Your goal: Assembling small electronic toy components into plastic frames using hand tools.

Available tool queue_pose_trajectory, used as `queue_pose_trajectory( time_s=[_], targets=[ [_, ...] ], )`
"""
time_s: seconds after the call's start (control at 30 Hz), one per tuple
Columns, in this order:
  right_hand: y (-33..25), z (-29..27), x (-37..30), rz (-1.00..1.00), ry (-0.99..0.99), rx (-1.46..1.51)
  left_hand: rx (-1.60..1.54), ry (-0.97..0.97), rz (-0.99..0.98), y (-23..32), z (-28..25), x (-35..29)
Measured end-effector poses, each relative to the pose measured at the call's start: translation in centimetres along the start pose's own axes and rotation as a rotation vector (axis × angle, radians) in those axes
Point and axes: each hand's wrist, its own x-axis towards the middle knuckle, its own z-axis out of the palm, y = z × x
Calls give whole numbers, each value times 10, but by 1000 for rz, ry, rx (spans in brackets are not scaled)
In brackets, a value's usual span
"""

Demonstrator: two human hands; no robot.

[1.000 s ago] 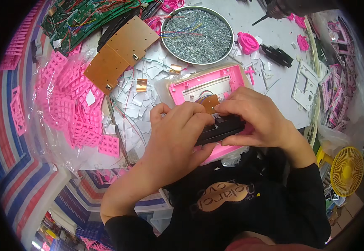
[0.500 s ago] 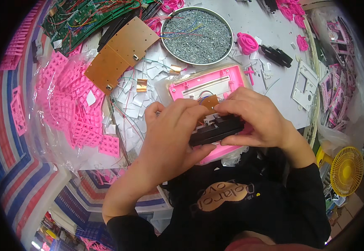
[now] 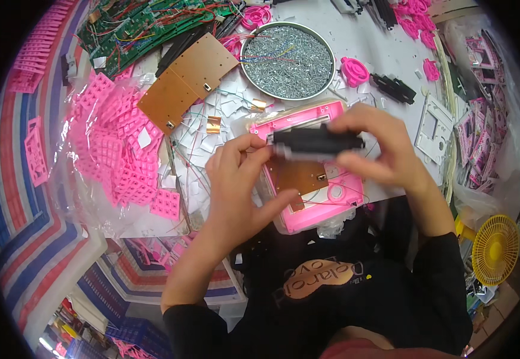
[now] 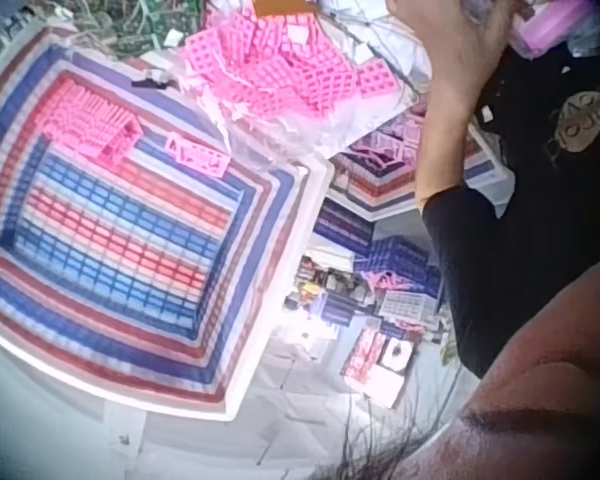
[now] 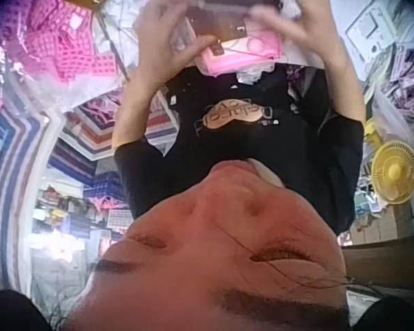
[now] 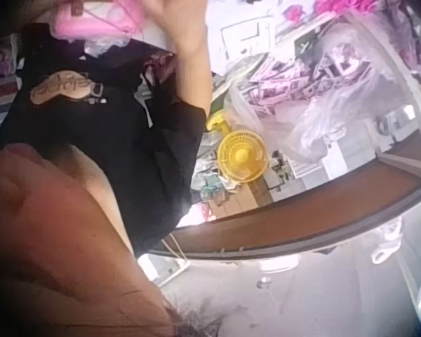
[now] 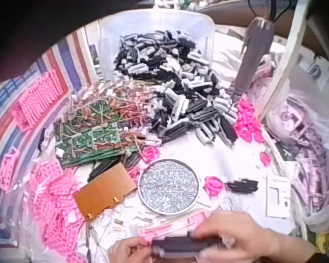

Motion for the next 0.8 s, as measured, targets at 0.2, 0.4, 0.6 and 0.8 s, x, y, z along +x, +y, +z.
queue_pose_trajectory(
  time_s=[0.2,0.4,0.6,0.8],
  targets=[
    [9,-20,47,528,-336,375,199,30,-19,13,11,-6],
    [15,-1,52,215,-120,-392,348,85,23,18,16,-10],
    [-7,0,33,-187,29,-555,545,85,70,22,11,-10],
    [21,35,9,-386,155,-760,471,-28,73,26,1,2]
  ],
)
